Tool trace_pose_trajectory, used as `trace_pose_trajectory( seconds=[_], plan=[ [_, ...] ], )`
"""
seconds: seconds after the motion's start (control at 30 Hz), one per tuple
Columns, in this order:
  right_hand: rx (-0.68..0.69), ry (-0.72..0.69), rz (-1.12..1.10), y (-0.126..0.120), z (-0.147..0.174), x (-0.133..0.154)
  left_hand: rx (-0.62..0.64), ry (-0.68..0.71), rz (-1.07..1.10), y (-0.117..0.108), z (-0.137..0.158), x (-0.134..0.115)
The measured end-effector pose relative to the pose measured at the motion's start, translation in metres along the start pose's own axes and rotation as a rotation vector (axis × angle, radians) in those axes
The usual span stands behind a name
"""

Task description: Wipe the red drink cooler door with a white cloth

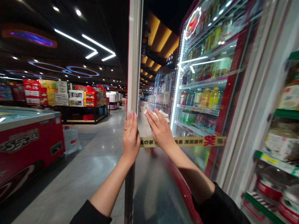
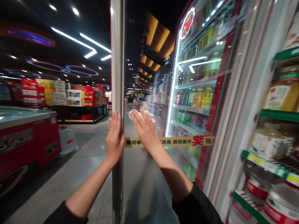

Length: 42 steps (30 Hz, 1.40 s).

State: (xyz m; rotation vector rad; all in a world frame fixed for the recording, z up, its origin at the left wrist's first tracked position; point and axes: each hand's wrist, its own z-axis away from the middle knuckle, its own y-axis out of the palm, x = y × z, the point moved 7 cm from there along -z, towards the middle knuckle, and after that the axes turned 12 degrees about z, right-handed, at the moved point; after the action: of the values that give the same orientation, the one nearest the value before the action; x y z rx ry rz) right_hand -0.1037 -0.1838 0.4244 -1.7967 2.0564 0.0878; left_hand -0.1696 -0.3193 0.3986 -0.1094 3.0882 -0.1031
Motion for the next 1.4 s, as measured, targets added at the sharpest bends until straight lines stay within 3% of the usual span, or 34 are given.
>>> trace_pose_trajectory(
  seconds=[0.23,0.33,0.5,0.73,0.87,0.97,1.13,1.23,1.33,1.4],
  plan=[
    [-0.082,0.121,0.11,-0.004,-0.007,-0.003,-0.097,-0.096,-0.056,-0.007,0.006,0.001],
    [-0.058,0.083,0.119,0.003,-0.03,0.003,-0.149,-0.115,-0.07,-0.01,0.008,0.003],
    [-0.069,0.109,0.108,0.004,-0.064,0.007,-0.101,-0.096,-0.123,-0.006,0.009,0.006],
    [-0.052,-0.001,0.129,-0.004,-0.022,0.009,-0.161,-0.034,-0.009,-0.009,0.009,0.001],
    [-0.083,0.109,0.116,-0.004,-0.041,0.001,-0.134,-0.061,0.01,-0.008,0.009,0.004],
    [-0.048,0.1,0.079,0.001,-0.047,0.01,-0.097,-0.085,-0.055,-0.007,0.01,0.005],
    [0.04,0.001,0.08,-0.004,0.0,0.013,-0.097,-0.067,-0.08,-0.008,0.021,0.003],
    [0.047,0.06,0.117,-0.01,0.018,0.002,-0.089,-0.095,-0.076,-0.007,0.03,0.003],
    [0.041,0.143,0.111,-0.006,0.009,0.006,-0.124,-0.113,-0.055,-0.008,0.034,0.002],
    [0.036,0.122,0.114,-0.001,-0.002,0.02,-0.146,-0.102,-0.046,-0.009,0.033,0.0]
  ],
)
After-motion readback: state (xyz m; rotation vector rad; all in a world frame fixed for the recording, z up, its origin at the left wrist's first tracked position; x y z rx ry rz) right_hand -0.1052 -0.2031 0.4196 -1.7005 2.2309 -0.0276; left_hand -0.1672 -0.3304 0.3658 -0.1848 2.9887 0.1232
